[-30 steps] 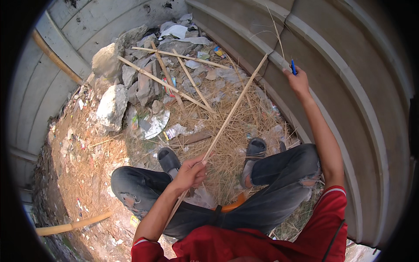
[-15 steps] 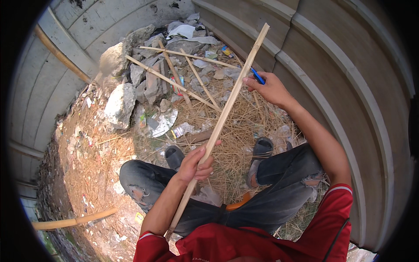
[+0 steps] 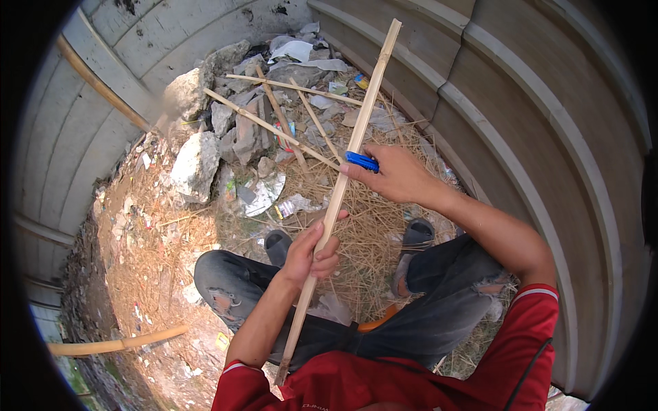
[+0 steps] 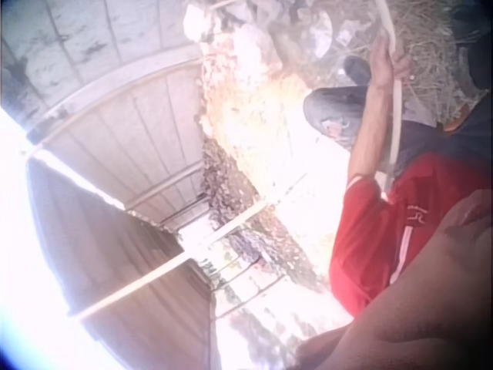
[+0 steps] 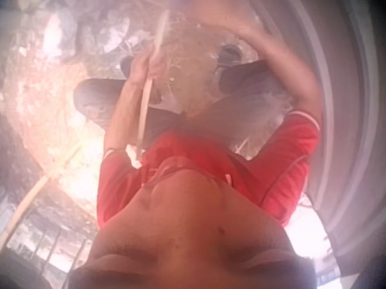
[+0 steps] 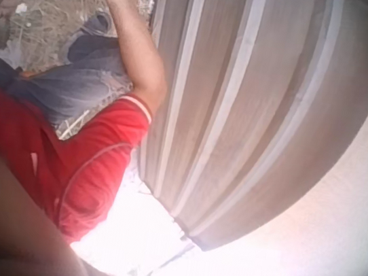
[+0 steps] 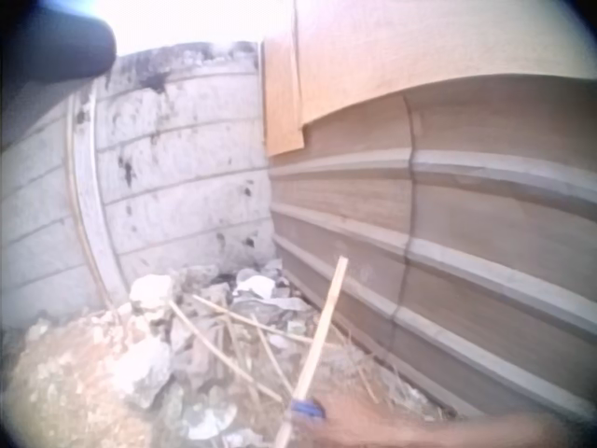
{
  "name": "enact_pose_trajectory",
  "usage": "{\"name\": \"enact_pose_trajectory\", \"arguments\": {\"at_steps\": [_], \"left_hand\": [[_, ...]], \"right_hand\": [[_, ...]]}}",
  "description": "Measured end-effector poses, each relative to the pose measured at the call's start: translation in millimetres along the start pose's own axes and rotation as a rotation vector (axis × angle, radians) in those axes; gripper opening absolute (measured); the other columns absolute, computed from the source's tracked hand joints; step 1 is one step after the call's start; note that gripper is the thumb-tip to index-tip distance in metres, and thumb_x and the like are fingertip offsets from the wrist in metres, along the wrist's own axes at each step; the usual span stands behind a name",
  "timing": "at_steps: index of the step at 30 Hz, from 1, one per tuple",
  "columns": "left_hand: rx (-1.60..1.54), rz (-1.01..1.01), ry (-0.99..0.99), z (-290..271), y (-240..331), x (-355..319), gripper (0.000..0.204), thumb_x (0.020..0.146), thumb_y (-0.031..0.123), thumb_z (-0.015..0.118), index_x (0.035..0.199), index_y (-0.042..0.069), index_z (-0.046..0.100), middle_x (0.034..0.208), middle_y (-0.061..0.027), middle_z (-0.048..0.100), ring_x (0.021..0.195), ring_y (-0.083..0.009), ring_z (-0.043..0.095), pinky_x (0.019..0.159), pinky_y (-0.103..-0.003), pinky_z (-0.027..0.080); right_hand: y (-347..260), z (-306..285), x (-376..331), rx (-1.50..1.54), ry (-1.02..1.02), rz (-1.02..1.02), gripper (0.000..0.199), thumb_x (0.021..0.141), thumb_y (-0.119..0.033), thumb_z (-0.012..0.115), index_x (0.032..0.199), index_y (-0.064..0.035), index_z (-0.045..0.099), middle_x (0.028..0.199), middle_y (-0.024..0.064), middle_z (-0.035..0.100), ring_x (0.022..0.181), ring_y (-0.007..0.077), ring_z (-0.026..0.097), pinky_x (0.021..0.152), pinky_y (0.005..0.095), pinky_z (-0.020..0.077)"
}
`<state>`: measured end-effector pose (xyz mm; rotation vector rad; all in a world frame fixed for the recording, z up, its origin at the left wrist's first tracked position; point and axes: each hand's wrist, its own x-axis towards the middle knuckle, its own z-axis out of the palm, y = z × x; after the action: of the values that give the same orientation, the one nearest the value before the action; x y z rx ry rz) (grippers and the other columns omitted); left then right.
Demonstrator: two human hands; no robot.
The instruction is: The person sits on the ground and uses a machete to shave the surface of a long bamboo stick. They then switch to a blue utility knife to continue shaving and smoothing the bamboo stick.
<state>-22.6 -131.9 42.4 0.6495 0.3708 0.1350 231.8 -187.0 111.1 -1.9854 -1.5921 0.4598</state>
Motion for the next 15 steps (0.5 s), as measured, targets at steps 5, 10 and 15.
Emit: {"name": "enact_pose_trajectory", "arguments": {"at_steps": [5, 10, 15], "left_hand": [[-0.054, 0.027, 0.096, -3, 5, 5, 0.050, 0.110, 0.040, 0.034, 0.153, 0.016, 0.035, 0.064, 0.0046, 0.030, 0.044, -0.0038, 0.024, 0.039, -0.020, 0.022], [-0.015, 0.047, 0.029, 2, 8, 6, 0.048, 0.109, 0.041, 0.035, 0.152, 0.019, 0.037, 0.066, 0.0054, 0.029, 0.044, -0.0037, 0.022, 0.039, -0.020, 0.021], [-0.062, 0.029, 0.056, 0, 7, 5, 0.048, 0.109, 0.041, 0.037, 0.152, 0.021, 0.037, 0.066, 0.0053, 0.030, 0.045, -0.0038, 0.021, 0.039, -0.020, 0.021]], "right_hand": [[-29, 12, -27, -0.101, -0.218, -0.060, 0.048, 0.098, -0.045, 0.054, 0.089, -0.0016, 0.072, 0.073, 0.0217, 0.068, 0.073, 0.0439, 0.067, 0.071, 0.0528, 0.0525], [-25, 36, -38, -0.058, -0.225, -0.136, 0.048, 0.098, -0.045, 0.054, 0.097, -0.0002, 0.070, 0.073, 0.0237, 0.068, 0.073, 0.0439, 0.068, 0.071, 0.0530, 0.0533], [-29, 35, -35, -0.076, -0.231, -0.125, 0.048, 0.098, -0.045, 0.054, 0.099, 0.0006, 0.069, 0.073, 0.0249, 0.068, 0.072, 0.0444, 0.068, 0.070, 0.0535, 0.0528]]}}
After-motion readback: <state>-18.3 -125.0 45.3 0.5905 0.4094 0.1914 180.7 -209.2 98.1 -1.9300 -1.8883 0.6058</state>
